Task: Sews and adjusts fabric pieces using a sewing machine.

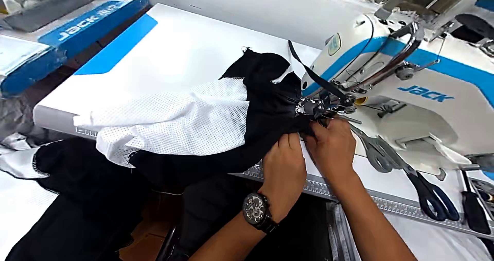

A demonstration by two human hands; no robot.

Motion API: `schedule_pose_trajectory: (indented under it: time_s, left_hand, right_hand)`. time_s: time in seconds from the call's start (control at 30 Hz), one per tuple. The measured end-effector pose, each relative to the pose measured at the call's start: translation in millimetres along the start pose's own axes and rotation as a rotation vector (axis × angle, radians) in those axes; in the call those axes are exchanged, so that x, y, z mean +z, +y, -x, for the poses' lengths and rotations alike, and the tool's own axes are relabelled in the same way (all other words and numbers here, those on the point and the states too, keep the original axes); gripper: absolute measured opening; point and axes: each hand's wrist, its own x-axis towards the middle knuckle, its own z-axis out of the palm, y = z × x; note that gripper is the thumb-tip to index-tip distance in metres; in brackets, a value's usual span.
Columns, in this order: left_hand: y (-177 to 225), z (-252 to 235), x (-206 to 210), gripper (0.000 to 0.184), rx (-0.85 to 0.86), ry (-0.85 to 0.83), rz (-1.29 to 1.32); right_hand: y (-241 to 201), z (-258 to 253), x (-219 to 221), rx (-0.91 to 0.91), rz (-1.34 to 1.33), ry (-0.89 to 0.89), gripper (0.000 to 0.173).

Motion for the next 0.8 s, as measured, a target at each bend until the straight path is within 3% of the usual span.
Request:
schedule_pose_trajectory:
  time_s: [0.17, 0.23, 0.33, 0.37, 0.47, 0.53, 0.67, 0.8]
  left_hand:
    - [-8.2, -7.0, -6.1, 0.016, -0.023, -0.039, -0.014]
    - [-17.5, -13.7, -20.9, 0.018, 0.026, -0.186, 0.06]
    - [-38.2, -27.1, -65.3, 0.025, 0.251, -0.479, 0.279]
    - [-40.8, -33.3, -82.2, 0.028, 0.321, -0.488, 0.342]
    - [-39.9, -65.5, -120.1, 0.02, 0.431, -0.251, 0.338]
    - [-38.6, -90.2, -121.8, 0.017, 0.347, -0.195, 0.335]
    - [-37.7, -114.4, -85.5, 0.018, 0.044, -0.239, 0.509]
    - [-22.4, -92.3, -77.1, 0.015, 0.014, -0.19, 0.543]
  right_hand:
    - [-1.5, 9.1, 0.8, 0.081, -0.07, -0.026, 0.019]
    - [3.9, 11.3, 1.0, 0.049, -0.102, -0.065, 0.017]
    - [10.9, 12.5, 0.1, 0.025, -0.149, -0.074, 0.016]
    - [13.1, 14.2, -1.3, 0.034, -0.17, -0.087, 0.018]
    - [16.8, 20.4, -1.2, 0.069, -0.196, -0.134, 0.028]
    - [15.0, 24.6, 0.4, 0.095, -0.195, -0.139, 0.034]
    - [12.4, 27.6, 2.2, 0.139, -0.186, -0.068, 0.036]
    - [12.6, 32.1, -0.5, 0.178, -0.162, -0.018, 0.036]
